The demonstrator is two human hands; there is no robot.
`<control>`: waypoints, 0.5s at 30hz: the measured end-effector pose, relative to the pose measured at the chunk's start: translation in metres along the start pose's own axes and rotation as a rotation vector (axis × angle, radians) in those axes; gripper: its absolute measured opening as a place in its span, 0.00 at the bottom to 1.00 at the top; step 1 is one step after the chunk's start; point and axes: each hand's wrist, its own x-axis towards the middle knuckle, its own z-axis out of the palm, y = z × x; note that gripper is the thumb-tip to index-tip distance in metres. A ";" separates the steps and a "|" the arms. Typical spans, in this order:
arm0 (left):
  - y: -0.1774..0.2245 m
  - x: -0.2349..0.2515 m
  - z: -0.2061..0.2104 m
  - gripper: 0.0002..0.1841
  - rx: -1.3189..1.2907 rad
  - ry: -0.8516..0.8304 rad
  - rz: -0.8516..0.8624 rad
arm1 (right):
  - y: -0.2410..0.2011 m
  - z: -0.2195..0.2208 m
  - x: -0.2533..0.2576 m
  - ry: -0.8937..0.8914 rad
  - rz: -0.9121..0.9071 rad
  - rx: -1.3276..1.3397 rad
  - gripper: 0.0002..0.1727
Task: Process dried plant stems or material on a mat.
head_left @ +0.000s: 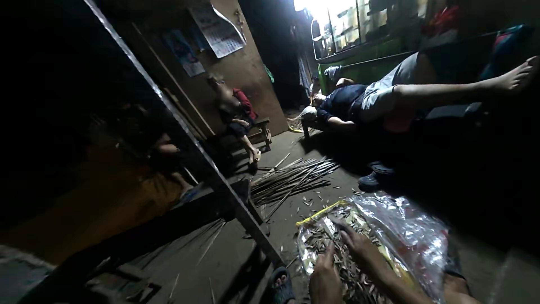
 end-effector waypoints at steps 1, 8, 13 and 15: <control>0.002 -0.007 -0.003 0.26 -0.010 0.003 0.006 | 0.003 -0.003 0.000 0.008 0.008 0.058 0.28; -0.015 -0.030 -0.011 0.26 -0.055 -0.011 -0.002 | 0.024 0.012 -0.038 -0.161 0.256 0.768 0.21; -0.008 -0.058 0.001 0.21 -0.261 0.007 0.140 | 0.009 0.010 -0.069 -0.101 0.174 1.074 0.09; -0.001 -0.070 0.001 0.19 -0.325 0.009 0.132 | 0.007 0.006 -0.075 -0.061 0.117 1.045 0.06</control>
